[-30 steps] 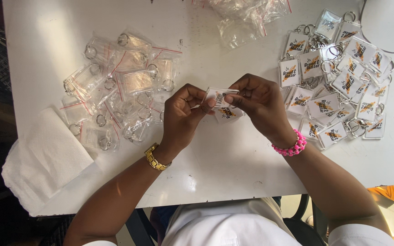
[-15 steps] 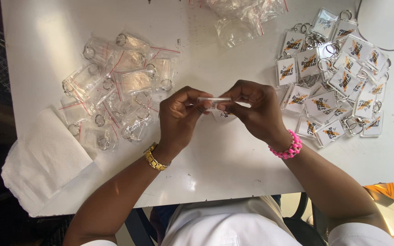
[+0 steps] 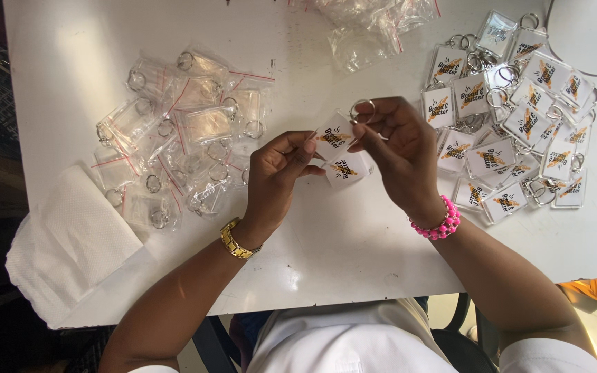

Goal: The person assembles keychains by inserting a printed sticker into a clear acrylic holder and placing the completed unit into a small plastic bag. They repeat this process for multiple keychains, stacking the finished items on the table.

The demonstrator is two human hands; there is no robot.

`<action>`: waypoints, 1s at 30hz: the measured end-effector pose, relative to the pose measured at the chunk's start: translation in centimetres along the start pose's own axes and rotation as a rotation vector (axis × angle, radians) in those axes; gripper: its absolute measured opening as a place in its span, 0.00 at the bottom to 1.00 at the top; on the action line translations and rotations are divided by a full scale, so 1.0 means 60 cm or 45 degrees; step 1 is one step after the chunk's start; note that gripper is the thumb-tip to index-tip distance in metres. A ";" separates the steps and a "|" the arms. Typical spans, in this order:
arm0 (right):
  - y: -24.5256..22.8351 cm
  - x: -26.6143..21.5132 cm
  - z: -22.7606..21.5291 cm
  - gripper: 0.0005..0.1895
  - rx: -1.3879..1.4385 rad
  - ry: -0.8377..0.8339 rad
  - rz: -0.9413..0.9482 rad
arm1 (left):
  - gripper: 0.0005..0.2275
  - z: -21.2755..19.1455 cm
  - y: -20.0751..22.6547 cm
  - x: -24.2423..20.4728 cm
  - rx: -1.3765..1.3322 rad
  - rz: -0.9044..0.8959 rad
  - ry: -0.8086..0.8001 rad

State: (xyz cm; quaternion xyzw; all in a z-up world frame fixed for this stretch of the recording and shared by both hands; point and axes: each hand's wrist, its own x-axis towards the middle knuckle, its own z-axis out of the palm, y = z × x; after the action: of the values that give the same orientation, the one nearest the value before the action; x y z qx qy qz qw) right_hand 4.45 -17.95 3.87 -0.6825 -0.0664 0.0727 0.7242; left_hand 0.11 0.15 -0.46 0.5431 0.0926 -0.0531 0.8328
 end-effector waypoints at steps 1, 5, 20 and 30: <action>0.005 0.002 -0.004 0.13 -0.001 0.001 0.002 | 0.11 0.001 0.002 -0.001 -0.001 -0.002 0.000; 0.028 0.009 -0.015 0.12 -0.022 -0.049 0.018 | 0.11 0.004 0.000 -0.001 0.013 -0.044 -0.117; 0.039 0.010 -0.013 0.05 0.072 -0.121 0.143 | 0.07 0.007 0.004 -0.010 0.286 0.192 -0.162; 0.052 -0.007 -0.007 0.04 -0.114 -0.198 0.036 | 0.03 -0.005 0.001 -0.007 0.448 0.317 -0.112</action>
State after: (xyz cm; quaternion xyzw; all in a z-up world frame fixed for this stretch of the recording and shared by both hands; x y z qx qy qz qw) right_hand 4.06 -18.25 0.73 -0.7073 -0.1159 0.1328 0.6845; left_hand -0.34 0.43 -0.46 0.6845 -0.0222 0.0112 0.7286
